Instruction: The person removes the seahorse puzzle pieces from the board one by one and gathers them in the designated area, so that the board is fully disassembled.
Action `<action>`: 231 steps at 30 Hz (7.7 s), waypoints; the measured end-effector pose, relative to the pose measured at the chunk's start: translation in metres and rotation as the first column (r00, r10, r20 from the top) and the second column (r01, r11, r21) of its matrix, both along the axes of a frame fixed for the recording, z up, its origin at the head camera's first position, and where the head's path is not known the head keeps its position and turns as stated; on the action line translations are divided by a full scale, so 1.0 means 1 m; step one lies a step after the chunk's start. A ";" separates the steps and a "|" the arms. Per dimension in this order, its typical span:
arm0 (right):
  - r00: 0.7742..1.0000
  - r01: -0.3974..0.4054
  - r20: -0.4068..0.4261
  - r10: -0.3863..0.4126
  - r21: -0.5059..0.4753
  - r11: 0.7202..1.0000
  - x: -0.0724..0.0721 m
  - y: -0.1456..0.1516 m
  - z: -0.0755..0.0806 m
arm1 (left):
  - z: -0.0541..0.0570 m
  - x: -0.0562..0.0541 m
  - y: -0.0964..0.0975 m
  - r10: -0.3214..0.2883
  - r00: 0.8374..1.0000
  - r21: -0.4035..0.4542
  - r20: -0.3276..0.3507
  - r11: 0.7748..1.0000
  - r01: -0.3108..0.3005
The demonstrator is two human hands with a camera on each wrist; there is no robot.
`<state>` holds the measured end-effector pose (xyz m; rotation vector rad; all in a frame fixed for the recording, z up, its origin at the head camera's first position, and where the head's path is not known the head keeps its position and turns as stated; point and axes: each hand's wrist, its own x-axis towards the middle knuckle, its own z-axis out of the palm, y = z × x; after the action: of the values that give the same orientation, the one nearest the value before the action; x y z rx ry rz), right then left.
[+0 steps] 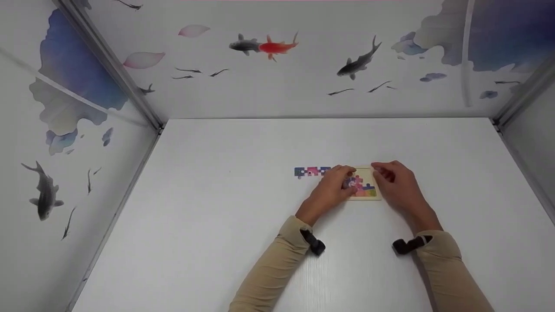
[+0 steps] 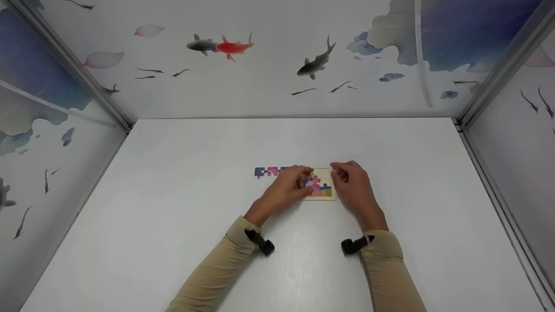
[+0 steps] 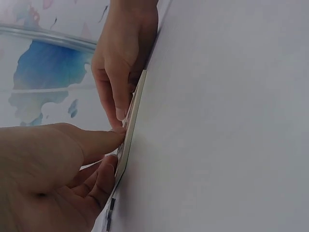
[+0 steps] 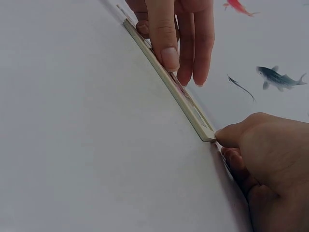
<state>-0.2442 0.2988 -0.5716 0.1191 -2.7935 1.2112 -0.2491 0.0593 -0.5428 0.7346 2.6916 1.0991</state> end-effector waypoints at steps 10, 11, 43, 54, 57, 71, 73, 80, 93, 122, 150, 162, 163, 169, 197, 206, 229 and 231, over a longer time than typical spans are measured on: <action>1.000 0.002 -0.013 -0.002 0.000 1.000 0.001 0.001 0.000 | -0.004 0.001 0.003 0.004 1.000 0.003 -0.014 1.000 -0.004; 1.000 0.003 -0.013 -0.003 -0.002 1.000 0.001 0.001 0.000 | -0.004 0.001 0.003 0.000 1.000 0.002 -0.021 1.000 0.000; 1.000 0.012 -0.027 -0.012 -0.002 1.000 0.001 -0.001 0.002 | -0.001 0.001 -0.004 -0.067 0.997 0.098 -0.032 0.993 0.070; 1.000 0.002 -0.014 -0.002 -0.007 1.000 0.002 -0.003 -0.001 | 0.009 -0.009 -0.033 -0.038 0.995 0.195 -0.090 0.979 0.055; 1.000 0.003 -0.015 -0.003 -0.007 1.000 0.001 -0.003 0.000 | 0.010 -0.012 -0.041 -0.022 0.993 0.199 -0.116 0.979 0.045; 0.999 0.029 -0.017 -0.029 -0.011 1.000 0.003 -0.004 0.000 | 0.007 -0.020 -0.077 -0.031 0.994 0.209 -0.106 0.977 0.052; 0.999 0.025 -0.022 -0.026 -0.007 1.000 0.003 -0.004 -0.001 | 0.006 -0.021 -0.083 -0.027 0.994 0.209 -0.104 0.977 0.048; 0.999 0.029 -0.025 -0.030 -0.017 0.999 0.003 -0.004 -0.002 | 0.005 -0.020 -0.106 0.015 0.995 0.176 -0.103 0.984 0.003; 0.999 0.033 -0.016 -0.033 -0.034 0.999 0.003 -0.002 -0.003 | -0.006 -0.018 -0.129 0.001 0.999 0.165 -0.034 0.986 0.005; 0.999 0.034 -0.014 -0.035 -0.028 0.999 0.001 -0.004 -0.003 | -0.005 -0.017 -0.120 -0.025 0.999 0.071 -0.027 0.997 0.027; 0.999 0.038 0.001 -0.038 -0.010 0.999 0.003 -0.004 -0.001 | 0.000 -0.019 -0.118 -0.008 0.998 0.082 -0.058 0.997 0.013; 0.999 0.034 0.000 -0.034 -0.027 0.999 0.003 -0.003 -0.002 | 0.006 -0.011 -0.065 -0.062 0.996 0.034 -0.057 0.997 0.064; 1.000 0.031 0.000 -0.031 -0.027 0.999 0.004 -0.002 -0.002 | 0.005 -0.011 -0.060 -0.067 0.996 0.025 -0.061 0.997 0.069; 0.999 0.033 0.023 -0.032 -0.036 0.999 0.003 -0.001 -0.003 | 0.001 -0.010 -0.035 -0.050 0.995 -0.049 -0.090 0.998 0.045; 0.999 0.031 -0.005 -0.032 -0.023 0.999 0.001 -0.002 -0.004 | 0.005 -0.002 -0.016 0.066 0.991 -0.151 -0.112 0.985 -0.083; 0.999 0.013 -0.046 -0.015 -0.030 0.999 0.000 -0.002 -0.004 | 0.006 -0.002 -0.014 0.065 0.988 -0.155 -0.138 0.984 -0.086; 0.999 0.014 -0.030 -0.014 -0.022 1.000 0.000 -0.002 -0.003 | 0.006 -0.003 -0.022 0.013 0.980 -0.170 -0.197 0.984 -0.047; 1.000 0.012 -0.028 -0.012 -0.016 1.000 0.000 -0.002 -0.003 | 0.006 -0.004 -0.024 0.021 0.978 -0.156 -0.208 0.986 -0.054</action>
<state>-0.2440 0.2969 -0.5744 0.1171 -2.7561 1.2193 -0.2531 0.0349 -0.5371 0.8126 2.9347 0.8413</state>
